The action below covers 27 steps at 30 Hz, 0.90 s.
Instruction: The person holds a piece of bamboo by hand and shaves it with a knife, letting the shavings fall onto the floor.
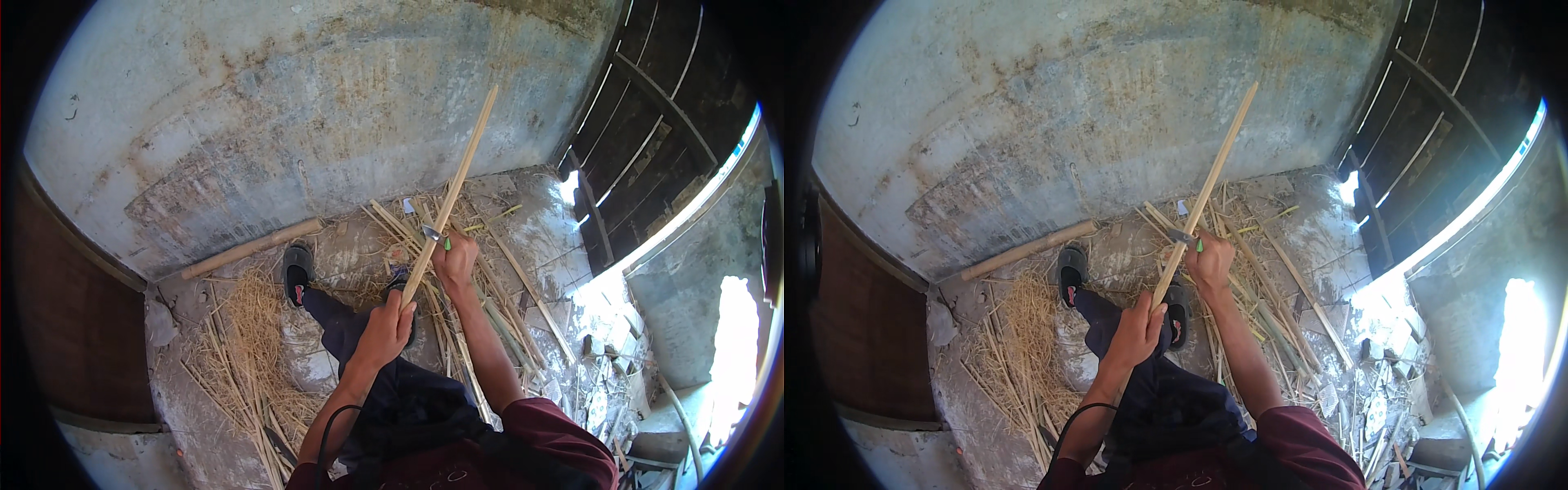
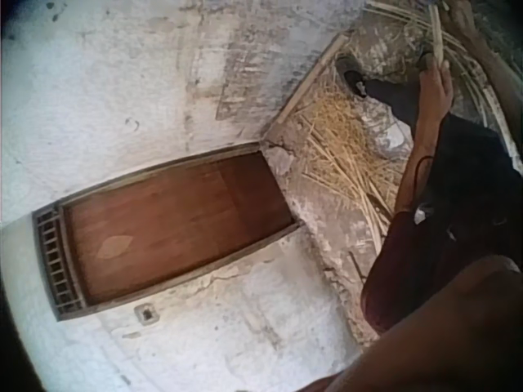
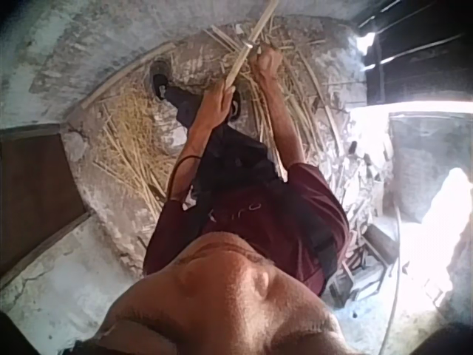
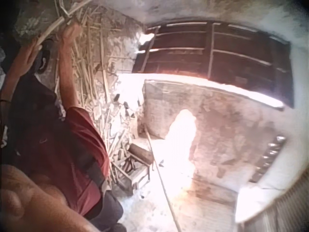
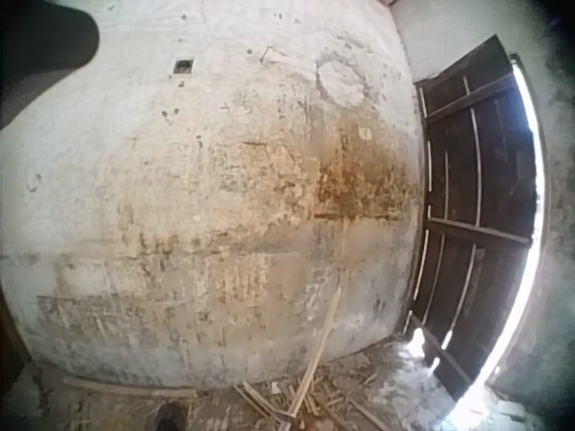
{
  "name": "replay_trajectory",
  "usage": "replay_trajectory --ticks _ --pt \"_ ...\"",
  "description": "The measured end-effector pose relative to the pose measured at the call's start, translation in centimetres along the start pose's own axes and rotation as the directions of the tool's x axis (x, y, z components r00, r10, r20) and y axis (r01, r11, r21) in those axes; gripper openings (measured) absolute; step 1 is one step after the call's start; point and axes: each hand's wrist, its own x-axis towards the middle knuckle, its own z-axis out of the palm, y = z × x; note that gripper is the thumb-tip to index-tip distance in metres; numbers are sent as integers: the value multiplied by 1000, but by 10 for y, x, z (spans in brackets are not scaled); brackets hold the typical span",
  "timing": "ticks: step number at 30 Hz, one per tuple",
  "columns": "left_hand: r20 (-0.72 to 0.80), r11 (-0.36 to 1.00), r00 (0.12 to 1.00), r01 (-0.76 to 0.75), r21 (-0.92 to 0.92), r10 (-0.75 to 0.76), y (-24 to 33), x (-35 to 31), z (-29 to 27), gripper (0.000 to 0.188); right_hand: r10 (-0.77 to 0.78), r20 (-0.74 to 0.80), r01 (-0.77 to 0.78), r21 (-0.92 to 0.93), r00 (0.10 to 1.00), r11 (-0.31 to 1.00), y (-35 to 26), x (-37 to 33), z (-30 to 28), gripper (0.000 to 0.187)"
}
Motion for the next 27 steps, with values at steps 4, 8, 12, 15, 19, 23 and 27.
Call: replay_trajectory --ticks 4,8,12,15,19,23,27 --pt "22 998 1000 -6 62 5 3 -11 0 24 166 -89 -166 10 982 986 34 37 -5 13" --pt "53 997 995 81 -20 -80 12 -8 -6 23 60 -180 -71 -52 982 996 33 63 -11 19" --pt "37 999 998 47 25 -48 8 -10 -2 23 127 -137 -142 -110 982 984 51 85 -14 24" --pt "74 998 995 59 39 -61 12 -13 -3 24 144 -177 -167 -119 974 979 71 113 -23 26" --pt "74 995 993 97 5 -97 14 -13 -6 22 147 -202 -177 -145 968 973 65 145 -29 25" --pt "52 993 993 110 -32 -108 17 -10 -6 18 87 -197 -132 -228 976 965 65 161 -31 22" --pt "50 994 994 97 -45 -95 23 -9 -6 19 92 -219 -145 -236 971 961 76 180 -35 20"
